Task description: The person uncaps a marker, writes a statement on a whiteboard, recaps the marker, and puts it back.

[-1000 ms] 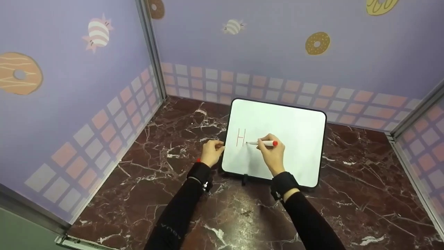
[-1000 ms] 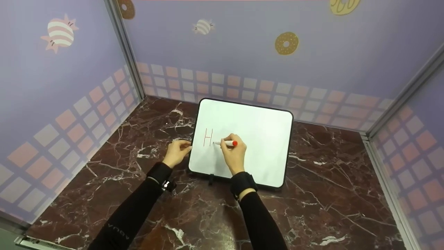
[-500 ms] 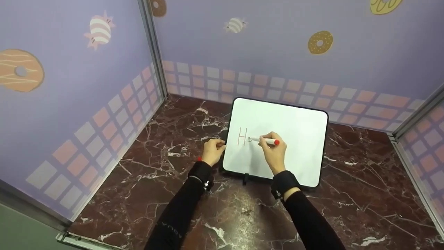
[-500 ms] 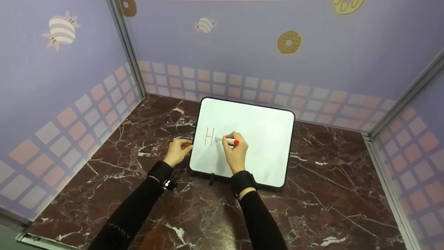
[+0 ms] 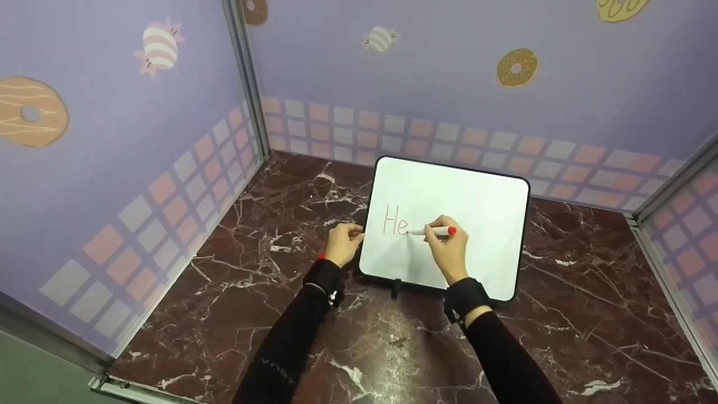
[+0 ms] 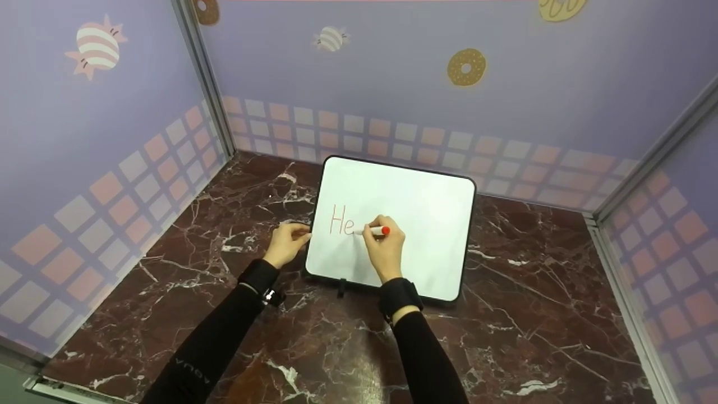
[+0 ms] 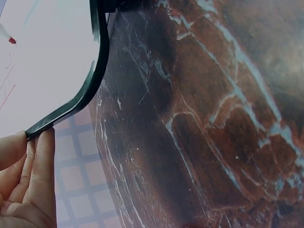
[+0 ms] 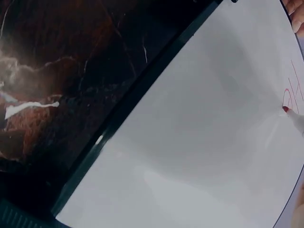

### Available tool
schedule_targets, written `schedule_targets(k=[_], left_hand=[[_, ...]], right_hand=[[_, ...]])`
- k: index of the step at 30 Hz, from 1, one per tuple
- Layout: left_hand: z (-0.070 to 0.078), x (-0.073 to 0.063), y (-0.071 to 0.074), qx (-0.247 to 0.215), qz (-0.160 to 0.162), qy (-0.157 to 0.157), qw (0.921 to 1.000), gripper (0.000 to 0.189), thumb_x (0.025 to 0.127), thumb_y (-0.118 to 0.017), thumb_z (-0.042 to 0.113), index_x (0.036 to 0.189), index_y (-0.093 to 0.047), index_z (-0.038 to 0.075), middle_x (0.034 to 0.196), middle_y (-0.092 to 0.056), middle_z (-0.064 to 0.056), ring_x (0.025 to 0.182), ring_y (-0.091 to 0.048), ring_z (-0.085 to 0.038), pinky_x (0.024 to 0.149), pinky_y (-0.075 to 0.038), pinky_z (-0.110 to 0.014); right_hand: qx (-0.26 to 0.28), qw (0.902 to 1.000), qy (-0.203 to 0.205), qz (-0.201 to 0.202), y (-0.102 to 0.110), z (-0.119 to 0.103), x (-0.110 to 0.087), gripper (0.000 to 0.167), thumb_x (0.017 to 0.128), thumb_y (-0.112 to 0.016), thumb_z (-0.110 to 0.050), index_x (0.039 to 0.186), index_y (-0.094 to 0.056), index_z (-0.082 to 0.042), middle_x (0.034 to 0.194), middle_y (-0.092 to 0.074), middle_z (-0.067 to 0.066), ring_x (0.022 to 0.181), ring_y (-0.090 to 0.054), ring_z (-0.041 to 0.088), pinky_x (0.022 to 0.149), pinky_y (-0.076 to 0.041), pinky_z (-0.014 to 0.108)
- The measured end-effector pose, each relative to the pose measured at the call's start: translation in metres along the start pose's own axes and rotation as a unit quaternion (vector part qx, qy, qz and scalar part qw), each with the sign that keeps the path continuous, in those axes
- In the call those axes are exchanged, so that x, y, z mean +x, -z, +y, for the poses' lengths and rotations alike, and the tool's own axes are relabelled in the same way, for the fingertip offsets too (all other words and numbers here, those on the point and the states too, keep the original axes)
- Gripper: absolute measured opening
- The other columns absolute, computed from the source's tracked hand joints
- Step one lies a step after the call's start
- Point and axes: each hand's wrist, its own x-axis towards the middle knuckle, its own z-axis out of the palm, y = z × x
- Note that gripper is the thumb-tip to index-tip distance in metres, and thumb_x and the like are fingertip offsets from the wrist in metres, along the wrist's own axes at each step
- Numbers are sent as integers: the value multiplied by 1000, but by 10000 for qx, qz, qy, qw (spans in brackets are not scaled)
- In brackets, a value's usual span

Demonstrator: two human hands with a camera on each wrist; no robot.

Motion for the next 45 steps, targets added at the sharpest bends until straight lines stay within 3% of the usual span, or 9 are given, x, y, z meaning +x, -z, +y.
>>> schedule_targets(k=[6, 14, 19, 26, 32, 40, 45], left_hand=[[-1, 0, -1, -22, 21, 17, 10000, 20, 89, -68, -1, 105, -70, -12, 100, -73, -25, 89, -73, -35, 79, -61, -40], [0, -1, -3, 45, 24, -86, 10000, 20, 88, -68, -2, 105, -70, -12, 98, -74, -25, 87, -73, -35, 78, -61, -39], [1, -1, -3, -4, -1, -49, 10000, 20, 89, -68, -1, 106, -71, -11, 99, -74, -24, 90, -73, -35, 81, -61, -41], [0, 0, -1, 46, 18, -7, 10000, 19, 90, -68, 0, 106, -71, -9, 100, -74, -24, 91, -73, -34, 83, -60, -40], [2, -1, 2, 63, 23, 21, 10000, 20, 90, -68, 0, 106, -71, -10, 100, -74, -24, 91, -73, -35, 83, -60, -42], [1, -2, 1, 45, 67, -62, 9999, 19, 89, -68, -1, 105, -71, -11, 99, -73, -25, 90, -73, -36, 81, -60, -42], [0, -2, 0, 13, 58, -77, 10000, 19, 89, -67, -1, 105, -70, -12, 98, -73, -25, 89, -73, -35, 81, -61, -42]], right_hand=[[-23, 9990, 173, 416, 1, 1, 8, 6, 84, -66, 10, 80, -63, 13, 79, -66, 25, 64, -60, -3, 61, -52, 11], [-1, 9989, 140, 456, 4, 4, 14, 6, 85, -68, 9, 86, -67, 14, 84, -69, 26, 70, -67, 9, 65, -56, 16], [68, 9993, 45, 352, 4, 5, 15, 6, 86, -67, 9, 87, -66, 14, 86, -69, 26, 72, -67, 10, 66, -55, 15], [5, 10000, -43, 60, 7, 6, 7, 5, 84, -64, 10, 80, -64, 13, 78, -67, 26, 63, -61, -1, 60, -50, 10], [58, 9996, -196, -184, 11, 7, 1, 7, 83, -61, 12, 76, -62, 13, 71, -65, 26, 58, -61, 5, 55, -46, 13], [161, 9993, 50, 334, 16, 8, 7, 5, 84, -63, 14, 79, -62, 16, 76, -65, 27, 63, -60, 2, 60, -49, 11], [163, 9989, 109, 433, 15, 16, 14, 5, 85, -62, 11, 83, -63, 16, 82, -66, 28, 68, -62, 4, 64, -53, 11]])
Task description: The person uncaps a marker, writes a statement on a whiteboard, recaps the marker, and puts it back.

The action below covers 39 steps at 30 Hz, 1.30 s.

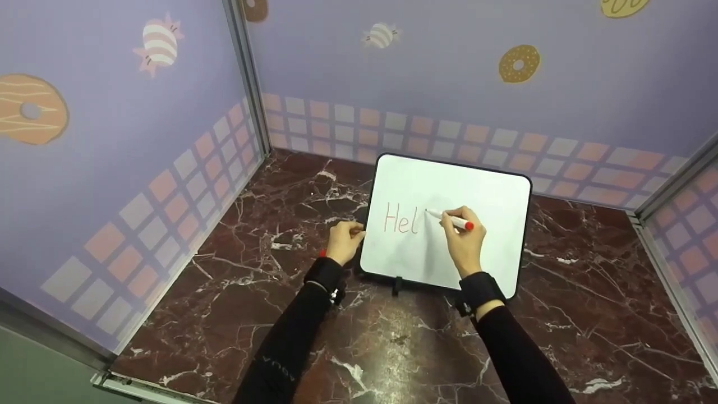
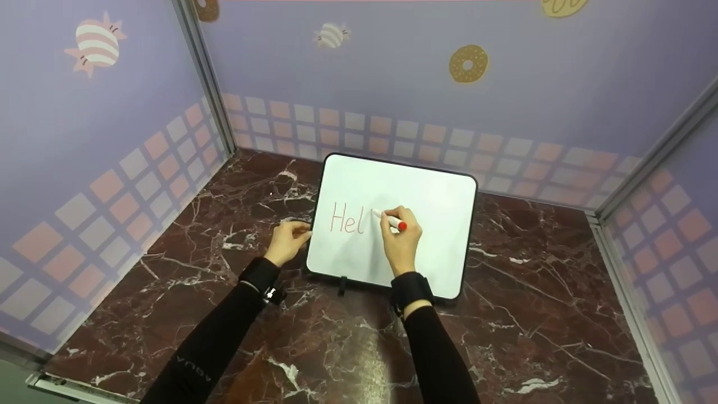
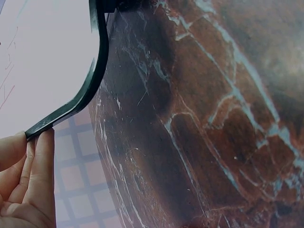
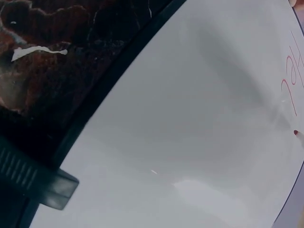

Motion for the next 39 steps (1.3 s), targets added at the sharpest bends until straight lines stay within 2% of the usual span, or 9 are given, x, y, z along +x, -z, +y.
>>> schedule_targets(k=[6, 12, 16, 19, 22, 26, 32, 39], left_hand=[[2, 0, -1, 65, -19, -58, 10000, 19, 88, -68, -1, 104, -71, -11, 98, -74, -24, 89, -73, -35, 81, -60, -42], [2, 2, 1, 76, -14, 29, 10000, 19, 89, -68, 0, 104, -72, -10, 98, -74, -23, 89, -73, -34, 81, -60, -42], [2, 2, 2, 128, -19, 46, 9999, 19, 89, -68, 0, 104, -72, -10, 98, -74, -23, 89, -73, -34, 80, -61, -41], [1, 1, 2, 153, -1, 42, 9999, 18, 89, -68, 0, 104, -72, -9, 97, -74, -23, 88, -73, -34, 80, -61, -41], [1, 1, 2, 127, -7, 55, 9999, 18, 89, -68, 0, 103, -72, -9, 97, -74, -23, 88, -73, -34, 80, -61, -41], [1, 0, 2, 71, -9, 59, 10000, 17, 89, -68, -1, 103, -72, -10, 97, -74, -24, 88, -73, -34, 79, -61, -40], [0, 0, 1, 71, -12, 31, 10000, 18, 88, -68, -2, 104, -71, -11, 97, -74, -25, 87, -73, -35, 78, -61, -40], [0, 1, 0, 20, -30, 84, 10000, 19, 88, -68, -2, 105, -71, -11, 97, -74, -25, 87, -73, -35, 77, -62, -39]], right_hand=[[-110, 9999, -22, -3, -2, 34, 6, 5, 87, -66, 5, 84, -67, 10, 83, -69, 22, 69, -63, 2, 64, -52, 10], [-148, 9997, -6, -209, 2, 33, 1, 6, 85, -64, 6, 79, -65, 7, 77, -67, 18, 64, -62, -1, 60, -51, 11], [-133, 9987, -233, -436, 7, 34, -5, 10, 84, -62, 7, 74, -63, 6, 69, -65, 13, 58, -60, 2, 54, -48, 15], [-93, 9981, -370, -483, 10, 34, -7, 12, 84, -62, 8, 72, -62, 6, 64, -63, 15, 55, -58, 5, 52, -44, 15], [-26, 9986, -422, -304, 12, 34, -6, 11, 84, -62, 10, 73, -62, 8, 65, -63, 22, 55, -56, 4, 51, -40, 15], [-42, 9995, -320, -72, 13, 30, -5, 9, 84, -62, 12, 75, -61, 13, 69, -63, 28, 57, -56, 2, 52, -40, 12], [-204, 9997, -60, -81, 15, 2, -6, 7, 84, -61, 13, 77, -61, 15, 74, -64, 26, 61, -58, 0, 57, -46, 11], [-231, 9994, -194, 177, 21, -4, -7, 8, 84, -60, 13, 76, -59, 15, 72, -61, 23, 59, -56, -1, 57, -46, 11]])
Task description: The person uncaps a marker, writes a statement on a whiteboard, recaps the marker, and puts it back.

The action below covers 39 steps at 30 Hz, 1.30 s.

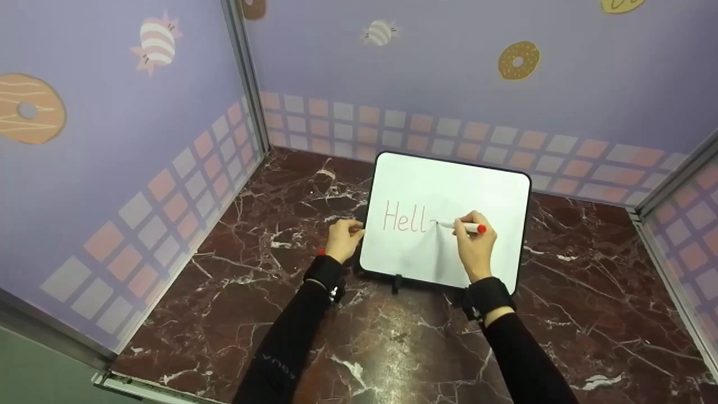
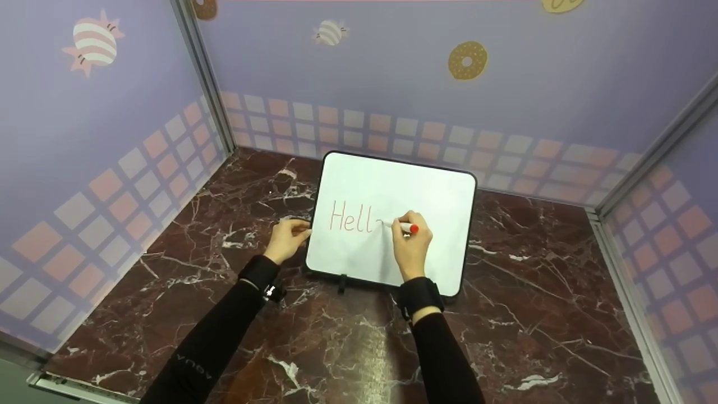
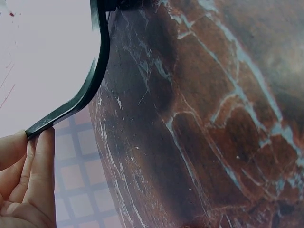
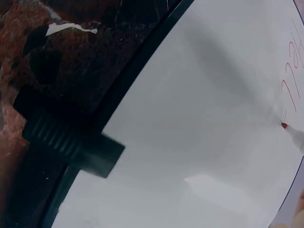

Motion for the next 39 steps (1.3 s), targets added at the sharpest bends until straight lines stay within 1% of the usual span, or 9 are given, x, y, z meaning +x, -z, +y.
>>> schedule_targets(k=[3, 6, 11, 15, 19, 21, 28, 34, 39], left_hand=[[0, 0, 0, -25, -14, 39, 10000, 20, 89, -68, -2, 106, -70, -12, 99, -73, -25, 89, -73, -36, 80, -61, -40], [0, 1, 0, -9, -12, 23, 10000, 20, 89, -68, -2, 106, -70, -12, 99, -73, -25, 90, -73, -36, 81, -61, -41], [0, 0, -1, -30, -74, 78, 9999, 20, 89, -67, -1, 107, -70, -11, 100, -73, -25, 91, -73, -35, 82, -60, -41], [0, -2, -2, 20, -86, 67, 9999, 21, 89, -68, -1, 107, -70, -11, 100, -73, -25, 90, -73, -35, 82, -61, -41], [0, -2, -2, 32, -34, -27, 10000, 19, 88, -68, -1, 105, -71, -11, 98, -74, -25, 89, -73, -35, 80, -61, -41], [0, -2, -1, 20, -18, -21, 10000, 19, 88, -68, -1, 105, -71, -11, 98, -74, -25, 88, -73, -35, 80, -61, -42], [1, 0, 1, -33, -90, 34, 9999, 19, 90, -67, -2, 105, -70, -12, 97, -73, -25, 86, -73, -35, 75, -62, -39], [1, 0, 0, 16, -82, 47, 10000, 19, 90, -67, -1, 105, -71, -11, 97, -74, -24, 87, -73, -34, 77, -61, -40], [0, 1, 0, 17, -41, 27, 10000, 19, 89, -68, -1, 105, -70, -11, 97, -74, -24, 87, -73, -34, 77, -61, -40]], right_hand=[[-75, 9998, -165, -2, 3, 1, -2, 10, 83, -59, 14, 73, -58, 14, 67, -60, 23, 55, -52, -1, 53, -40, 12], [-117, 9994, -305, -147, 3, 3, -4, 12, 83, -58, 13, 71, -58, 13, 63, -60, 26, 52, -50, 0, 51, -35, 14], [14, 9991, -293, -295, -2, 5, -4, 11, 85, -61, 11, 75, -60, 14, 67, -62, 30, 55, -56, 5, 53, -40, 13], [150, 9997, -205, -52, -3, 5, -2, 10, 86, -61, 10, 76, -60, 15, 68, -62, 30, 56, -57, 6, 54, -42, 12], [373, 9986, -206, 306, 2, 6, 0, 11, 85, -60, 12, 75, -58, 16, 68, -60, 33, 56, -58, 12, 52, -41, 13], [414, 9981, -214, 393, 6, 8, 1, 11, 85, -60, 12, 75, -57, 17, 67, -59, 34, 55, -58, 15, 51, -40, 13], [78, 9987, -292, 401, 18, 14, 1, 14, 86, -59, 10, 73, -57, 15, 66, -60, 33, 52, -54, 9, 50, -36, 14], [84, 9988, -226, 418, 21, 16, 2, 12, 86, -60, 11, 75, -59, 16, 68, -61, 32, 56, -58, 12, 52, -41, 12], [-48, 9992, -188, 344, 24, 16, 2, 12, 86, -60, 11, 74, -59, 16, 68, -61, 32, 55, -59, 19, 51, -39, 12]])
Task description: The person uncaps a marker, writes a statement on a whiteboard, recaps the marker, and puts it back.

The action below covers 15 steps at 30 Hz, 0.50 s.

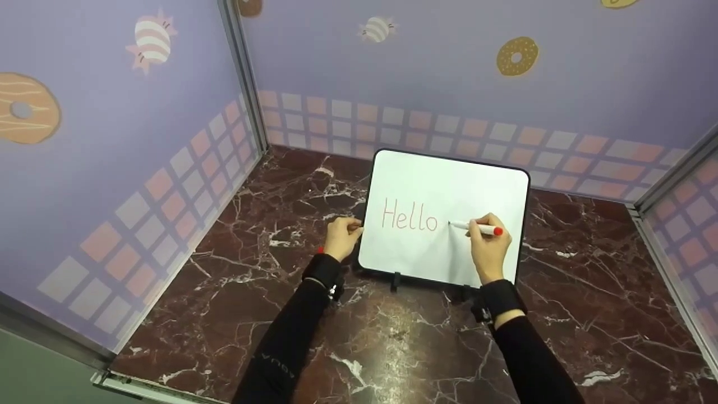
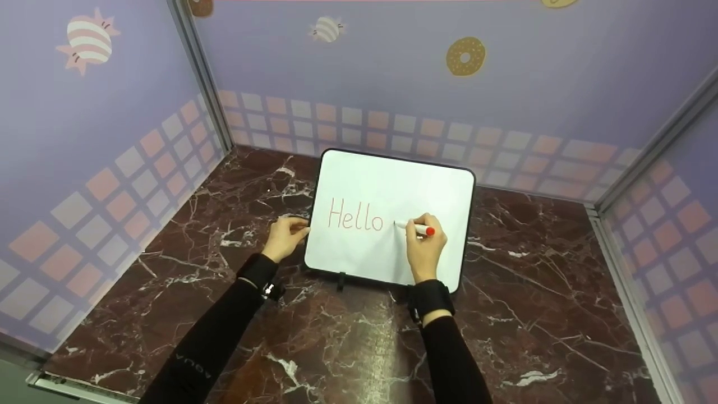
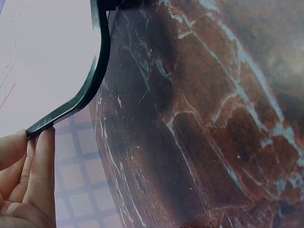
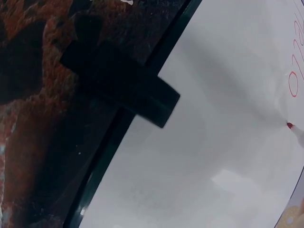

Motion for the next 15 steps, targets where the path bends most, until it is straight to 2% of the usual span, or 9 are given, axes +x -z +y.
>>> schedule_targets(k=[5, 10, 15], left_hand=[[-1, 1, -1, 54, 31, 5, 10000, 19, 89, -68, -1, 105, -71, -11, 98, -74, -24, 88, -73, -35, 79, -61, -41], [0, 1, 0, 81, 20, 15, 10000, 19, 89, -68, 0, 105, -71, -10, 97, -74, -23, 88, -73, -34, 79, -61, -40], [1, 0, 0, 45, -21, 112, 9999, 19, 90, -68, 0, 106, -71, -10, 97, -74, -23, 85, -73, -33, 74, -62, -37]], right_hand=[[-107, 9999, -89, -94, 5, 0, -2, 13, 83, -58, 13, 70, -57, 15, 63, -60, 29, 51, -55, 11, 49, -36, 13], [-67, 10000, -74, -4, 6, -2, 1, 13, 83, -58, 14, 70, -56, 15, 61, -59, 21, 51, -52, 1, 48, -36, 13], [25, 10000, -10, 55, 5, -3, 6, 12, 85, -59, 12, 74, -57, 17, 65, -59, 30, 53, -49, -3, 50, -37, 12]])
